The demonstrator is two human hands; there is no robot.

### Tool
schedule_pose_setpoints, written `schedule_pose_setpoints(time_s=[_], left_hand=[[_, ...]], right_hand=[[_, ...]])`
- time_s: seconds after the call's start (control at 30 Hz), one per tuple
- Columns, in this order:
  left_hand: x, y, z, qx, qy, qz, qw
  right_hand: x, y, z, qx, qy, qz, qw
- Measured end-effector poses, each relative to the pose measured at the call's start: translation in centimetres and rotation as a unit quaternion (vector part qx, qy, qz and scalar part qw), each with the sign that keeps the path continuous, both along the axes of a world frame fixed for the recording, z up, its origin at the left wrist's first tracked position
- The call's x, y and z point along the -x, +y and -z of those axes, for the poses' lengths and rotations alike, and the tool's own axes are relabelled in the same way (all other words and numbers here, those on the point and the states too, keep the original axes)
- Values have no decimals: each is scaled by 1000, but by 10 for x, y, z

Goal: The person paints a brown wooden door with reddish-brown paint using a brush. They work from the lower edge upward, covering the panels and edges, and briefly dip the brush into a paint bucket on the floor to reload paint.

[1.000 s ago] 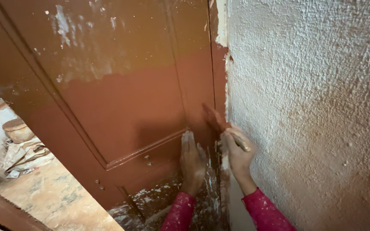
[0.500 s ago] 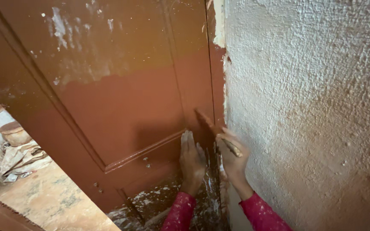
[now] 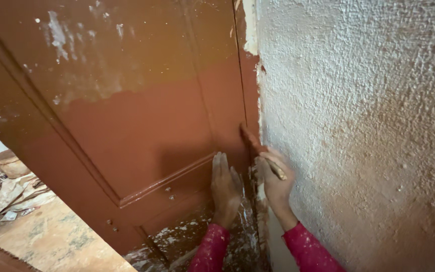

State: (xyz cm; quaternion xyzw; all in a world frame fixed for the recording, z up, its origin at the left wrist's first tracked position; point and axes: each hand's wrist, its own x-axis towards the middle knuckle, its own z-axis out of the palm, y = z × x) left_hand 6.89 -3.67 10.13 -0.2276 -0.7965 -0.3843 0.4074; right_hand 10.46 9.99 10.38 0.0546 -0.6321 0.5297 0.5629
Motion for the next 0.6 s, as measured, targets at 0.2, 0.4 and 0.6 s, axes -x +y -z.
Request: schedule_pose_setpoints(time_s=[0.2,0.4,0.6], left_hand=[[5,6,3,3,-9,1,1000],[9,1,6,20,-40,-8,999],[8,-2,4,11,-42,1,999]], right_hand=[[-11,-6,-1,22,22,8,999],[-1,-14,4,38,15,-9,999],[-7,-11,21,73,-53,-66,994]])
